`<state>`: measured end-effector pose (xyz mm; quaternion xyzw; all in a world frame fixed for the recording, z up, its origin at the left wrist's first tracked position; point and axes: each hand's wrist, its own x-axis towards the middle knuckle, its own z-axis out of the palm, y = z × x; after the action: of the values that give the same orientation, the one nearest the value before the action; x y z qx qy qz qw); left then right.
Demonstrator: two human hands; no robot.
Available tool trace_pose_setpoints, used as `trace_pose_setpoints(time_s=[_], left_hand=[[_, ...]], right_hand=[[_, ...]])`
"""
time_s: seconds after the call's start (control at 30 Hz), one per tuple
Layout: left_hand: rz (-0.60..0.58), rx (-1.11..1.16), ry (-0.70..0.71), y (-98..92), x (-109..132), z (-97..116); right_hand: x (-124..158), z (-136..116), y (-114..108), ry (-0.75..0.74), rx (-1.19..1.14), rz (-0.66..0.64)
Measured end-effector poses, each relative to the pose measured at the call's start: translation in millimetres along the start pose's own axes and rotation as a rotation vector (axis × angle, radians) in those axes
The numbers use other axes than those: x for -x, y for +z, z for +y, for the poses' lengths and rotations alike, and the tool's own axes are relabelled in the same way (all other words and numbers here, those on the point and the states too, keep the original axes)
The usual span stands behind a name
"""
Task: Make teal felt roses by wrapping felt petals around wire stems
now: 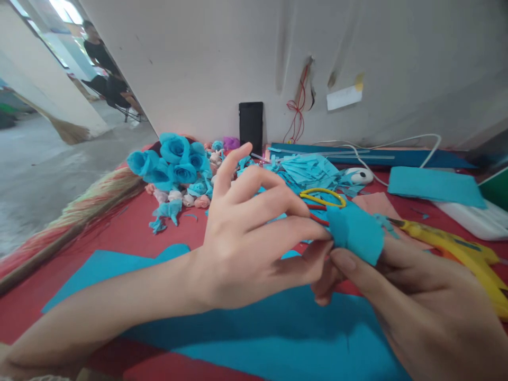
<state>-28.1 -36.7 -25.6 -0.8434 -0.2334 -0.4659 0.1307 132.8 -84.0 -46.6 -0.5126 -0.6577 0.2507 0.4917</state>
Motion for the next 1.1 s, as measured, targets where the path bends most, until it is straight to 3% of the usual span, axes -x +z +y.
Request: trace_pose_setpoints(time_s=[0.13, 0.27, 0.43, 0.67, 1.1], left_hand=[[0.008, 0.029, -0.031, 0.7, 0, 1], [0.003, 0.030, -0.050, 1.8, -1, 2], [0.016, 0.030, -0.042, 3.4, 0, 2], [0.017, 0.025, -0.017, 2.1, 1, 0], [0.052, 0.030, -0.059, 5.9, 0, -1]], right_hand=[[2, 3, 8, 0.060, 0.032, 0.137], [6, 6, 13, 0.079, 0.021, 0.157], [4, 1, 9, 0.088, 0.006, 0.117], [0, -2, -2, 0.038, -0.121, -0.085], [-3, -5, 5, 0.102, -0.237, -0.040]])
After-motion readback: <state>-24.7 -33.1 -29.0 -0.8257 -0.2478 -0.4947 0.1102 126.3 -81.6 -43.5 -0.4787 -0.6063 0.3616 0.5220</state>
